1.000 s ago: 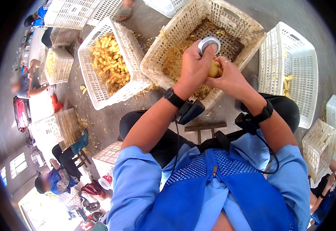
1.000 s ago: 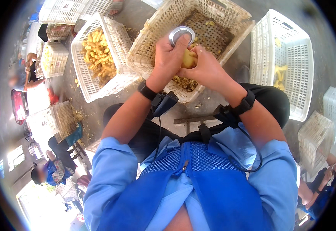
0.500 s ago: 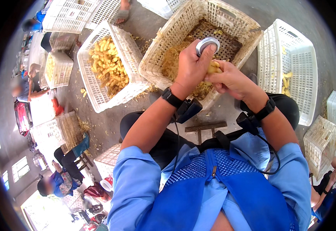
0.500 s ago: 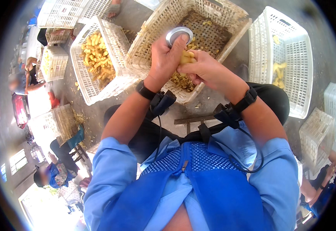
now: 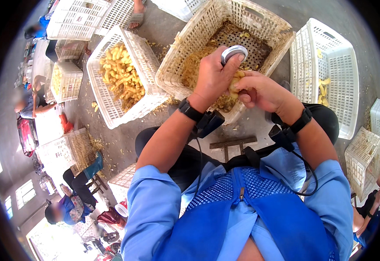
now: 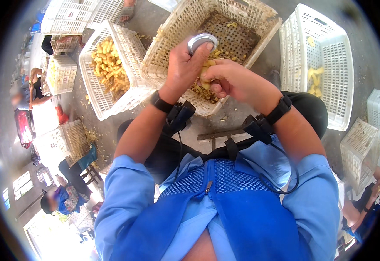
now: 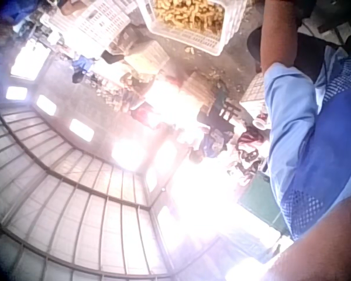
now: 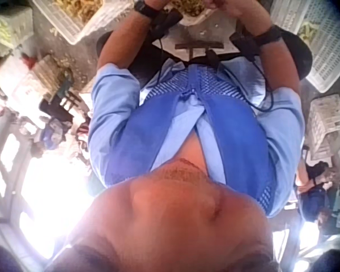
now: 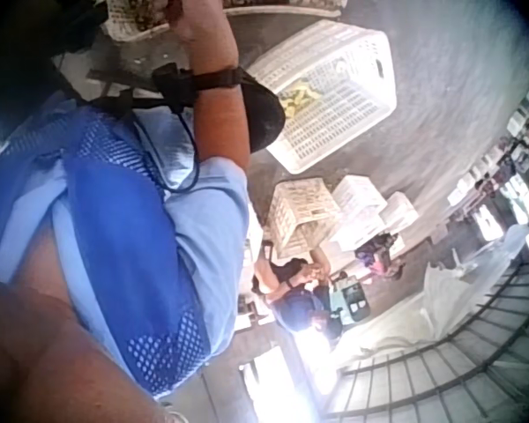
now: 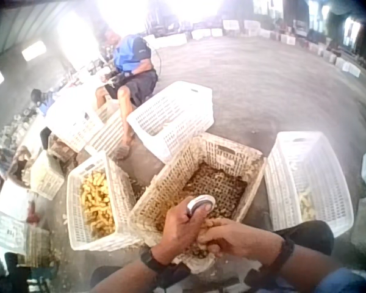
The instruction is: The person peels ginger root using a metal ring tool by hand, placing the peeled pieces and peelings into different crates.
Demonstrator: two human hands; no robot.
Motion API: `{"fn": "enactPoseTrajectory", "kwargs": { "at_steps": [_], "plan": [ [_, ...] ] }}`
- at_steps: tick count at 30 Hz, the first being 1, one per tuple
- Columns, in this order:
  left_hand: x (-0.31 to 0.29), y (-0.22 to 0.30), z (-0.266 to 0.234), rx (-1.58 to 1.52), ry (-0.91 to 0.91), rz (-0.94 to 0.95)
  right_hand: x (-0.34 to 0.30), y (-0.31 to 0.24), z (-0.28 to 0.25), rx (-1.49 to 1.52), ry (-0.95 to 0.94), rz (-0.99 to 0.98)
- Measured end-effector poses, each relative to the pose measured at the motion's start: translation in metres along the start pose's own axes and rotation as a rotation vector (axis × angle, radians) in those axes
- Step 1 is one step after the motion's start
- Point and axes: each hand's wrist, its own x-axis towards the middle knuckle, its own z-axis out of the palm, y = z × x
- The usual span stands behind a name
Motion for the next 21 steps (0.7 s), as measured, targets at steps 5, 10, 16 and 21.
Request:
{"fn": "enactPoseTrajectory", "kwargs": {
  "at_steps": [5, 10, 16, 21],
  "plan": [
    [0.0, 0.012, -0.001, 0.131, -0.019, 0.03, 0.003, 0.005, -0.012, -0.085, -0.035, 0.04],
    [-0.004, 0.002, 0.0, 0.099, -0.017, 0.055, 0.004, 0.01, -0.002, -0.181, 0.015, 0.067],
    [-0.004, 0.011, 0.0, 0.062, -0.018, 0.012, 0.009, 0.016, -0.018, -0.001, -0.153, 0.046],
    [-0.008, 0.025, -0.007, 0.083, -0.029, -0.018, 0.005, 0.012, -0.012, -0.027, -0.215, 0.042]
  ]
}}
